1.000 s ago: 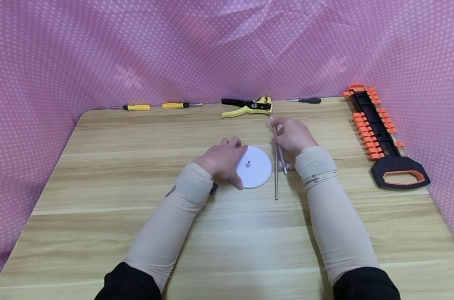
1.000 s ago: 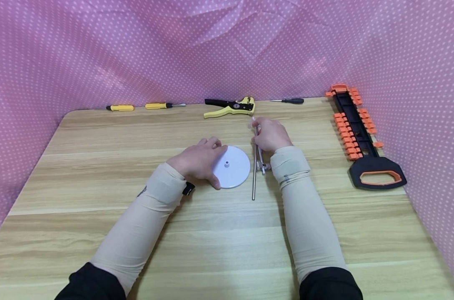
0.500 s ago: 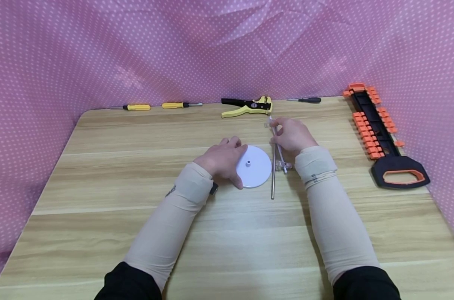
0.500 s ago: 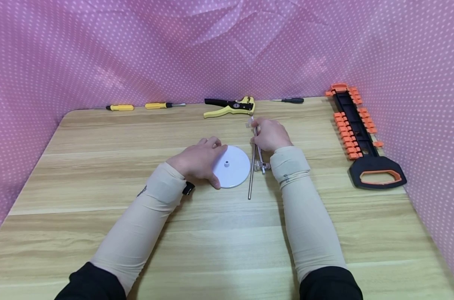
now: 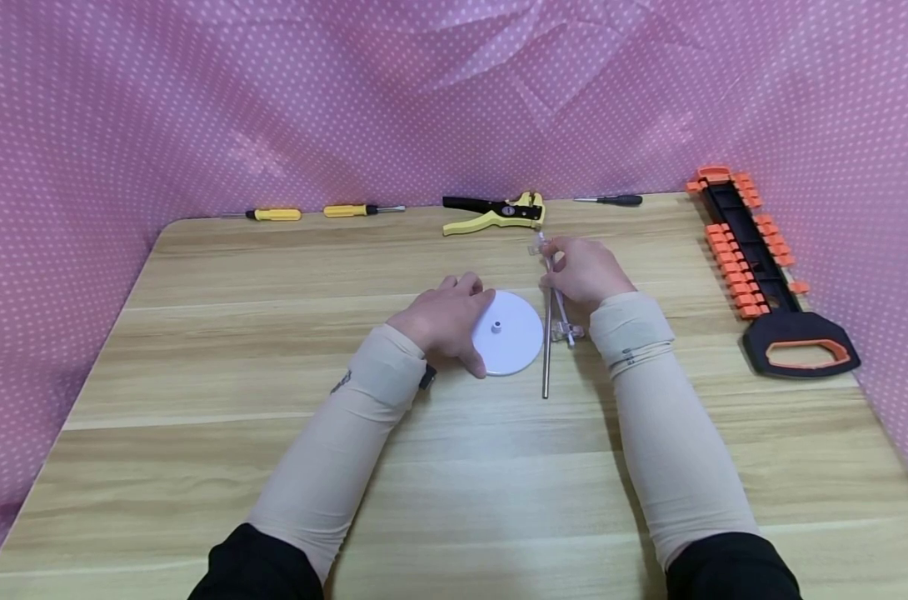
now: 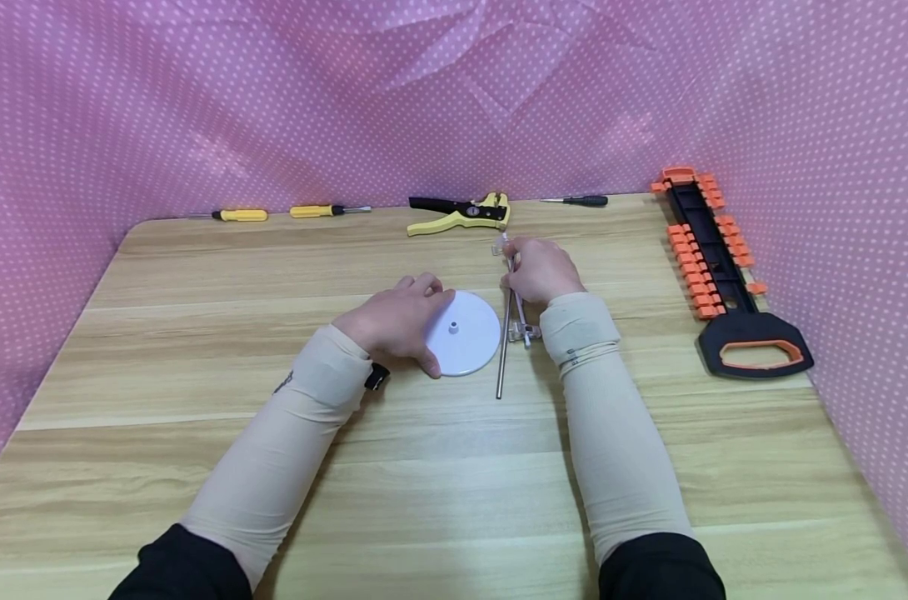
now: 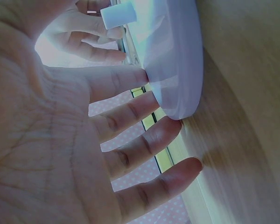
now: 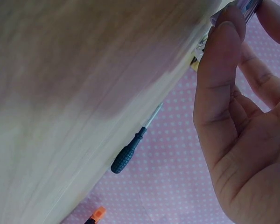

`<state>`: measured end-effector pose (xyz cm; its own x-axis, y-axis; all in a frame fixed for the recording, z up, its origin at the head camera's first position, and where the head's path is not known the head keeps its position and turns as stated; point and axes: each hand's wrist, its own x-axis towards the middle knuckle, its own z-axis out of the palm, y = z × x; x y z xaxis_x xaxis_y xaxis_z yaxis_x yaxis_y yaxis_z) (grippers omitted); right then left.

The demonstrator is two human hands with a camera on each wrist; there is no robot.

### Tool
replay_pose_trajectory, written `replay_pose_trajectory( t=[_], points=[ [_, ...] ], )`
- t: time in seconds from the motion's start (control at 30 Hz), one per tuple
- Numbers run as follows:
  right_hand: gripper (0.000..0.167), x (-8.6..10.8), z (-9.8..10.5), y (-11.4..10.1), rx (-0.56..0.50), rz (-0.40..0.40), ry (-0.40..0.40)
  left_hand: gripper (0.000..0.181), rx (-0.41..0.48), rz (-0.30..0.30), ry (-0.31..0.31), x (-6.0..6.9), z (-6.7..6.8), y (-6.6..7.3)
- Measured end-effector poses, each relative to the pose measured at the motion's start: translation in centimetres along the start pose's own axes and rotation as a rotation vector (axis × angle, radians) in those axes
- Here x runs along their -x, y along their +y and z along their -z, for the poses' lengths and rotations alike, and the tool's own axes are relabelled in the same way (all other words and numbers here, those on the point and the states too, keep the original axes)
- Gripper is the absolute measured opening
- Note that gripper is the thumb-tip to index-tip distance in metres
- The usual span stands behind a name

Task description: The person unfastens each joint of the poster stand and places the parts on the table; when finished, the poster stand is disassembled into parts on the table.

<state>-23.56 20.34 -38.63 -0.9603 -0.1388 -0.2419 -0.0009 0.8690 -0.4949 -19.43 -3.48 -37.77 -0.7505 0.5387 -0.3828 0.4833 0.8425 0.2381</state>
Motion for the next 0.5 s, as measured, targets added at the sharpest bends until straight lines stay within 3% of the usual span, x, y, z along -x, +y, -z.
replay_pose_trajectory(
  t=[0.5],
  points=[
    [0.045,0.03,0.02,0.02,0.006,-0.014,-0.011,0.126,-0.009,0.005,0.000,-0.17,-0.19,0.06]
  ],
)
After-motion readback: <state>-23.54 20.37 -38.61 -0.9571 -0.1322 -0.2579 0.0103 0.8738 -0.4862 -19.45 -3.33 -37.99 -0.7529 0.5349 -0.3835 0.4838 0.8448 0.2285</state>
